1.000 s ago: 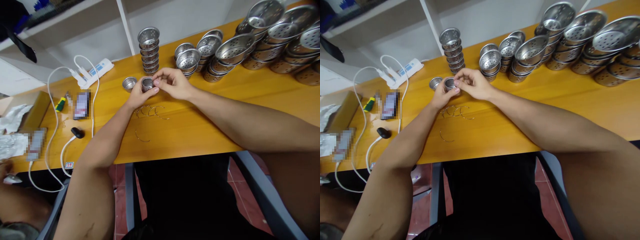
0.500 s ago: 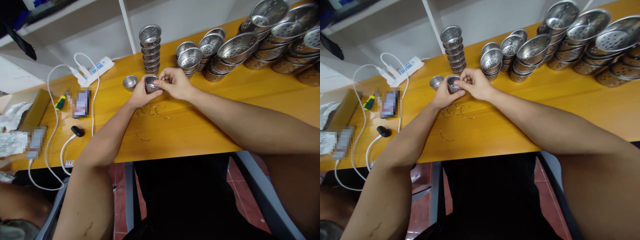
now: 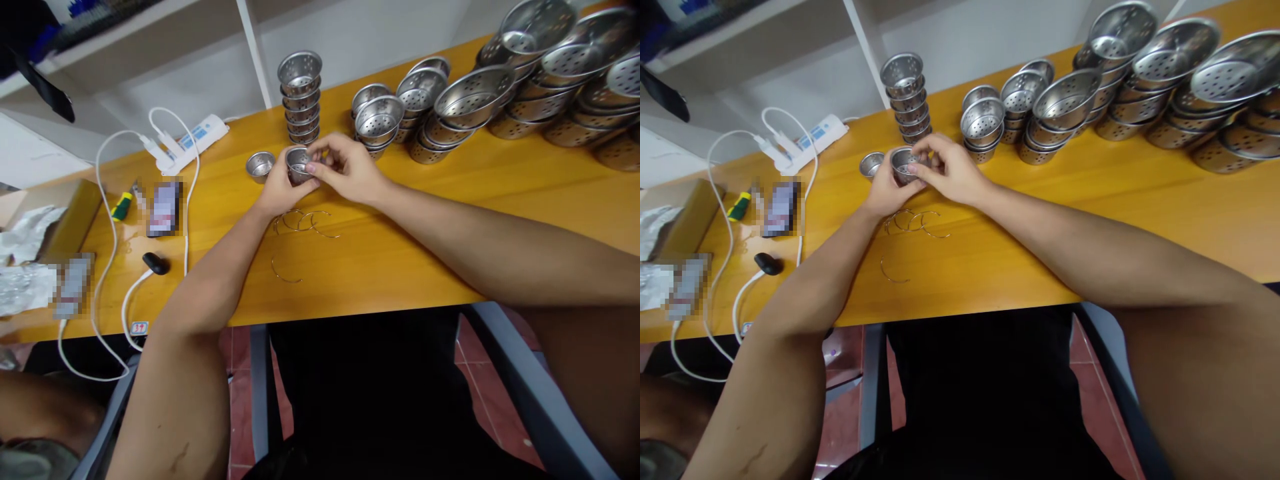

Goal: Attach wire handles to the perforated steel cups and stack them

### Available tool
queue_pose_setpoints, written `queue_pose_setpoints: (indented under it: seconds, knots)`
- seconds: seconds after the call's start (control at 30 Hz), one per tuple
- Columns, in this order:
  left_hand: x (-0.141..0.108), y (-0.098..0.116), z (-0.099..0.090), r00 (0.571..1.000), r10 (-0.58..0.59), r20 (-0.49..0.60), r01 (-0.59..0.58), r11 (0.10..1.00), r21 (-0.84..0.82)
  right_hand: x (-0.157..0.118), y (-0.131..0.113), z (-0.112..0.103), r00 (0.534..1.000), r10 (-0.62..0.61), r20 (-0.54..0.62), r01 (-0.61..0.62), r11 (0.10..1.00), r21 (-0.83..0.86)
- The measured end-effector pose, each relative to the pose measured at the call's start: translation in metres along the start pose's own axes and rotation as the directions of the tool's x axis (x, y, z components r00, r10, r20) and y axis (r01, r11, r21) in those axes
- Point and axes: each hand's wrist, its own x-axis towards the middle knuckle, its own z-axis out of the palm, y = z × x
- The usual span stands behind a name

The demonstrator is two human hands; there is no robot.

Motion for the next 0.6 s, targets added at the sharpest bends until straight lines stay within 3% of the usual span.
queue_pose_setpoints:
  seconds: [0.13,0.37,0.6]
  knots:
    - [0.002,-0.005,-0.002,0.998,-0.051,-0.045,0.05,0.999,-0.014,-0.004,0.002,-0.003,0.995,-0.099,-0.015,0.096,0.982,-0.164]
    - [0.005,-0.003,-0.001,0.99,-0.08,-0.117,0.078,0.997,-0.018,-0.006,-0.005,-0.006,0.992,-0.127,0.016,0.128,0.968,-0.215]
    - [0.007,0.028,0.002,0.987,-0.148,-0.065,0.15,0.988,0.03,-0.008,-0.017,-0.004,0.988,-0.084,0.131,0.111,0.97,-0.215]
